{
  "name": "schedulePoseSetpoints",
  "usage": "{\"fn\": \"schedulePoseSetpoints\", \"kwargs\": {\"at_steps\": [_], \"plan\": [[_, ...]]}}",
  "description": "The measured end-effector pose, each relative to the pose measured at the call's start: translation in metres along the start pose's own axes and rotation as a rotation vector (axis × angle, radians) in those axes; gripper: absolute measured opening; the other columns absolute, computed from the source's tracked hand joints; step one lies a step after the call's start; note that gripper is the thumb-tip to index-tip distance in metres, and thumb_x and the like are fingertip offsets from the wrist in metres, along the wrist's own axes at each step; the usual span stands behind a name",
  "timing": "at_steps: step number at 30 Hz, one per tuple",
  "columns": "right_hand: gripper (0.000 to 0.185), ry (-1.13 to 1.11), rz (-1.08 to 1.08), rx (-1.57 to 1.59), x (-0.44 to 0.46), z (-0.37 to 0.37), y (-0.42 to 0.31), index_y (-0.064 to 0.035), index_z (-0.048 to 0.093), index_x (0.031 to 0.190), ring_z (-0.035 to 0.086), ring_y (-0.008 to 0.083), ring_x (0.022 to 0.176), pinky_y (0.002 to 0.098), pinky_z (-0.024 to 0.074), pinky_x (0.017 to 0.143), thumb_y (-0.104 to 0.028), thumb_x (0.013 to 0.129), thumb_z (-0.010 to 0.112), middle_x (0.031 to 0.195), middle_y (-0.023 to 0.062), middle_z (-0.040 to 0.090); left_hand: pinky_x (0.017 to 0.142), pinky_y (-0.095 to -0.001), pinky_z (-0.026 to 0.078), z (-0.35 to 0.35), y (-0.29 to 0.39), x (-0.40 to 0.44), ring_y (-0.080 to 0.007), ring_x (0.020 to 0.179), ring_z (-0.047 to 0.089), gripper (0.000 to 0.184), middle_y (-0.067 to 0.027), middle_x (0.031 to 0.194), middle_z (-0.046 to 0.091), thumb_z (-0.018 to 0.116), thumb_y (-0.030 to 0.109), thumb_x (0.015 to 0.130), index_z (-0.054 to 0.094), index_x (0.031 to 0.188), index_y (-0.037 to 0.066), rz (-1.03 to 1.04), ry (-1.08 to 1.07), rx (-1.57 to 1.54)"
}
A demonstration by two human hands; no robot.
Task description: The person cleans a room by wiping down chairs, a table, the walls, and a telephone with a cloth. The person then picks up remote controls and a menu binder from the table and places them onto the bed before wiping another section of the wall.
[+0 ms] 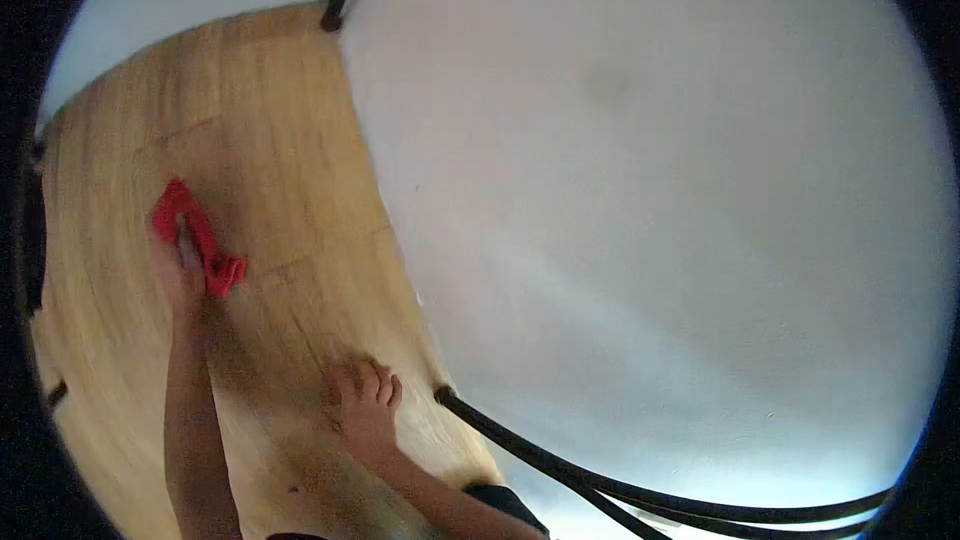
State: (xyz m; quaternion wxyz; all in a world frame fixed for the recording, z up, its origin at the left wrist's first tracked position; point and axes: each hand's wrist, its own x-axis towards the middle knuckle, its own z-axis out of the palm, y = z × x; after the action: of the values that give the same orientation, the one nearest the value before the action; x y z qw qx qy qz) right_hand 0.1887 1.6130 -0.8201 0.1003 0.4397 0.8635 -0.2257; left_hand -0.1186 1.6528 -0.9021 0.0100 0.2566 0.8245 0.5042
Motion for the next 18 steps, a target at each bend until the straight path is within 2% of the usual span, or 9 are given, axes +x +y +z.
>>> {"fn": "schedulePoseSetpoints", "kwargs": {"at_steps": [1,3,5,9,10,13,16,18], "plan": [[0.082,0.259,0.125,0.111,0.012,-0.004,-0.013,0.0004,0.032,0.140,0.022,0.0533,0.128,0.0651,0.0174,0.103,-0.050,0.084,0.063,0.141,0.0329,0.021,0.100,-0.0420,0.038,0.001,0.008,0.004,-0.0364,0.117,0.051,0.040,-0.0202,0.124,0.055,0.046,0.027,0.099,0.044,0.128,0.000,0.019,-0.005,-0.026],[0.047,0.562,0.142,0.239,0.080,-0.034,-0.038,0.0013,0.044,0.125,0.034,0.0433,0.119,0.0557,0.0259,0.101,-0.032,0.093,0.055,0.129,0.0275,0.035,0.101,-0.0408,0.037,-0.008,0.021,0.001,-0.0367,0.116,0.051,0.039,-0.0207,0.123,0.054,0.045,0.025,0.100,0.044,0.128,-0.001,-0.151,-0.067,-0.134],[0.036,0.803,0.031,0.258,0.147,-0.051,-0.041,0.0000,0.047,0.119,0.037,0.0424,0.118,0.0535,0.0312,0.097,-0.022,0.092,0.055,0.126,0.0238,0.040,0.102,-0.0400,0.036,-0.011,0.009,-0.003,-0.0359,0.116,0.051,0.039,-0.0209,0.124,0.054,0.045,0.024,0.099,0.044,0.129,-0.001,-0.158,-0.082,-0.104],[0.031,0.658,0.022,0.185,0.214,-0.051,-0.034,0.0002,0.047,0.117,0.035,0.0425,0.121,0.0538,0.0285,0.101,-0.018,0.093,0.052,0.127,0.0249,0.037,0.101,-0.0397,0.037,-0.006,0.016,-0.007,-0.0311,0.117,0.051,0.041,-0.0187,0.125,0.055,0.045,0.024,0.100,0.043,0.131,-0.003,-0.133,-0.057,-0.097],[0.031,0.582,-0.011,0.134,0.218,-0.045,-0.035,-0.0006,0.048,0.117,0.034,0.0430,0.122,0.0554,0.0278,0.101,-0.018,0.092,0.053,0.128,0.0249,0.036,0.101,-0.0397,0.037,-0.007,0.012,-0.011,-0.0311,0.117,0.051,0.041,-0.0187,0.125,0.055,0.045,0.024,0.100,0.043,0.131,-0.003,-0.158,-0.049,-0.108],[0.033,0.543,-0.023,-0.047,0.216,-0.040,-0.039,-0.0014,0.047,0.119,0.031,0.0440,0.125,0.0568,0.0273,0.102,-0.019,0.092,0.052,0.129,0.0250,0.034,0.102,-0.0389,0.036,-0.004,0.002,-0.012,-0.0305,0.118,0.050,0.042,-0.0187,0.126,0.055,0.045,0.026,0.100,0.043,0.132,-0.002,-0.155,0.001,-0.075],[0.035,0.483,-0.038,-0.111,0.213,-0.045,-0.036,-0.0011,0.047,0.122,0.028,0.0455,0.127,0.0576,0.0263,0.104,-0.021,0.093,0.048,0.131,0.0251,0.032,0.103,-0.0367,0.036,0.000,0.020,-0.011,-0.0282,0.116,0.051,0.043,-0.0166,0.124,0.055,0.048,0.029,0.099,0.044,0.130,0.000,-0.194,0.014,-0.077],[0.036,0.475,-0.013,-0.153,0.213,-0.044,-0.035,-0.0012,0.046,0.123,0.027,0.0457,0.127,0.0578,0.0255,0.104,-0.021,0.094,0.046,0.132,0.0251,0.032,0.098,-0.0373,0.041,-0.003,0.072,0.006,-0.0256,0.111,0.053,0.043,-0.0134,0.119,0.056,0.053,0.031,0.098,0.045,0.129,0.002,-0.663,0.273,-0.486]]}}
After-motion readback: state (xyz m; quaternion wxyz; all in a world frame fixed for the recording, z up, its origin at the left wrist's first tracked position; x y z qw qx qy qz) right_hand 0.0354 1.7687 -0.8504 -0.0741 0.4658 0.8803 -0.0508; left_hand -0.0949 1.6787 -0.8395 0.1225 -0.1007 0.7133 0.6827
